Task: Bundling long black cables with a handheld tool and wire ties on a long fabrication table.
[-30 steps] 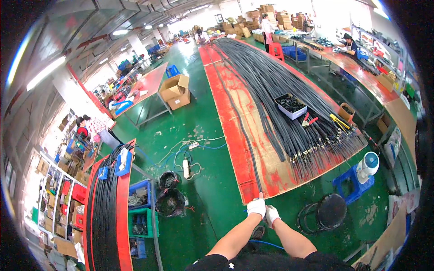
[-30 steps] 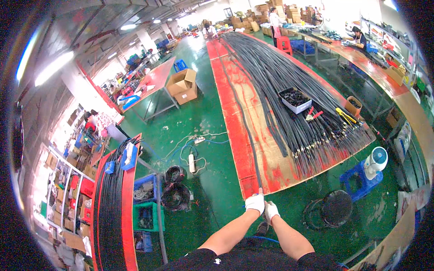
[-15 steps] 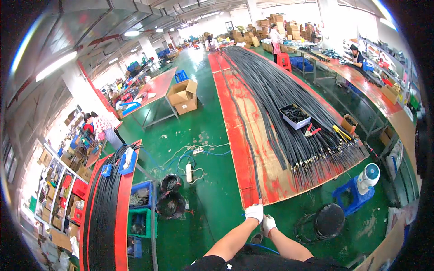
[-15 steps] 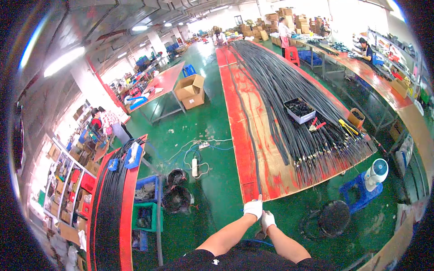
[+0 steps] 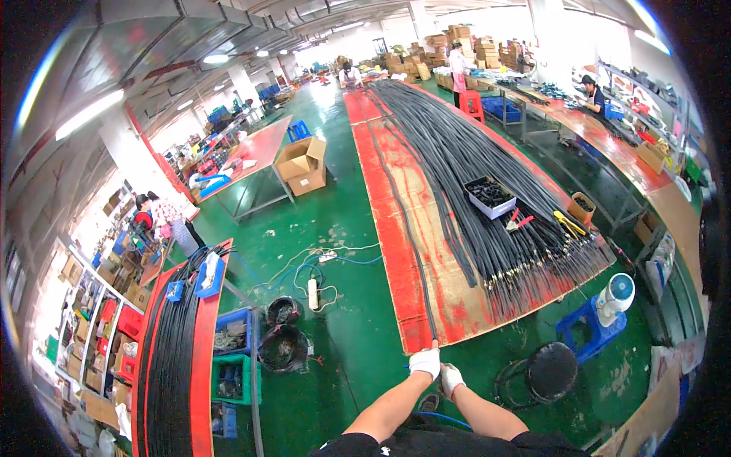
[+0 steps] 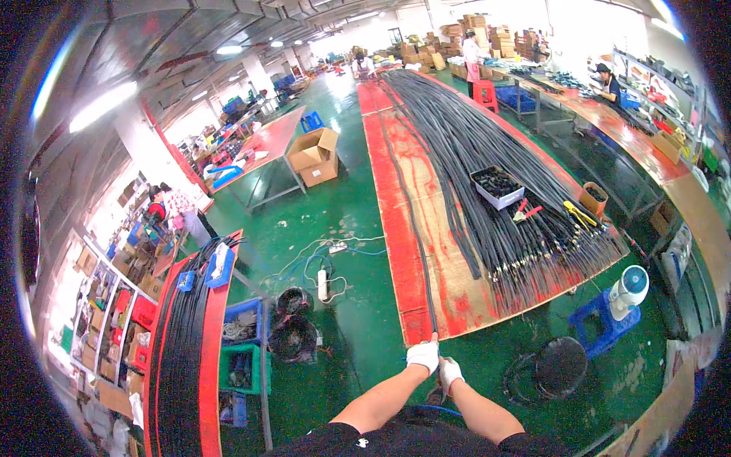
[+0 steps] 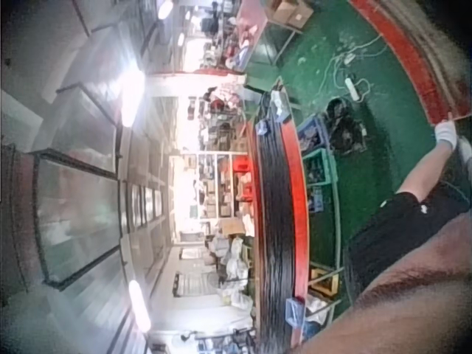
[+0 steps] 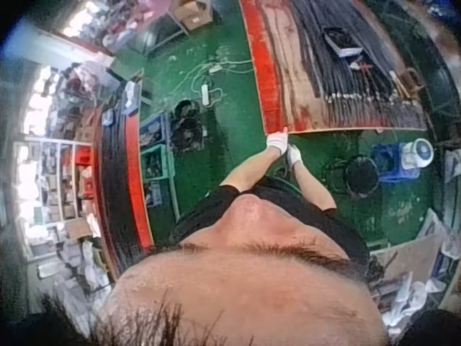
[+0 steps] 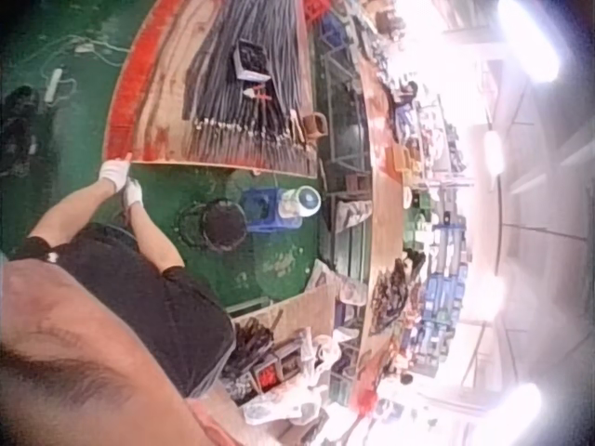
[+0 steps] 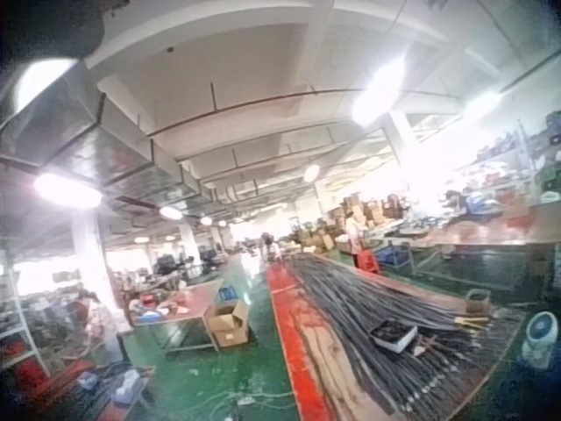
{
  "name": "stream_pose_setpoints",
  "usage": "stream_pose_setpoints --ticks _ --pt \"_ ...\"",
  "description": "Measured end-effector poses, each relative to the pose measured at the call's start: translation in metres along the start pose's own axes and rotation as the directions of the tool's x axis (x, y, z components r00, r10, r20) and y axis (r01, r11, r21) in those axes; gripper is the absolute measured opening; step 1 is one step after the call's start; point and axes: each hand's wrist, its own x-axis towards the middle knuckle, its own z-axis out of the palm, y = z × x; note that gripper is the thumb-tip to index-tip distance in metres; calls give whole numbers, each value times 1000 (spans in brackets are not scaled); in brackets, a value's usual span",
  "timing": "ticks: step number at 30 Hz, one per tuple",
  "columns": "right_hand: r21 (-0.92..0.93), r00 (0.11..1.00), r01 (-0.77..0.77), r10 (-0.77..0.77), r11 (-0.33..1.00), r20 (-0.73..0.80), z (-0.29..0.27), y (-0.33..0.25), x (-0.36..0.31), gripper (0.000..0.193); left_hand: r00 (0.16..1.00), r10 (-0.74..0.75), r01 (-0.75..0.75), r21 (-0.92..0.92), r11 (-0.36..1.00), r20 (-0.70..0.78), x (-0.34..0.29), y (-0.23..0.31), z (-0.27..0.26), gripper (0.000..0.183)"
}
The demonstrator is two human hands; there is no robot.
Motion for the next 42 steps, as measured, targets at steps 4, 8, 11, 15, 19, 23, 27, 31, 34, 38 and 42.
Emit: stream_pose_setpoints --ticks 4,8,11,15,19,23,27,31,34,38,42 --pt "-4 1000 15 -15 1000 1 2 2 2 32 999 16 -16 2 1000 -31 -1 -3 2 55" --pt "4 1000 17 -17 1000 22 -3 2 3 33 999 26 -27 -1 1000 -25 -7 6 -6 55" --pt "40 999 -11 9 999 46 1 -2 -4 33 999 34 -34 5 999 -29 -10 1 -9 54" --pt "-12 998 -13 14 1000 65 10 -5 -11 35 999 13 -13 -8 1000 -33 -10 -11 -4 57" --pt "19 997 45 -46 999 70 -5 10 16 34 996 66 -67 -7 998 -59 -6 -4 -3 60" --pt "-14 997 6 -4 1000 83 -1 18 24 30 997 60 -61 -26 998 -49 -5 -13 4 62" --pt "1 994 -5 5 1000 105 -4 28 38 31 996 69 -71 -28 997 -64 -2 -16 6 62" --pt "18 995 -10 8 1000 104 -7 35 48 31 995 81 -83 -30 996 -53 -1 -14 3 62" --pt "-2 995 -10 11 1000 96 -12 37 51 31 994 100 -100 -14 995 -50 -3 -11 0 62" --pt "25 993 -52 49 998 104 0 32 43 30 995 77 -78 -8 997 -67 -1 -22 8 62" --pt "24 995 -42 40 999 93 -6 27 42 30 994 85 -87 -30 996 -75 2 -16 10 59"
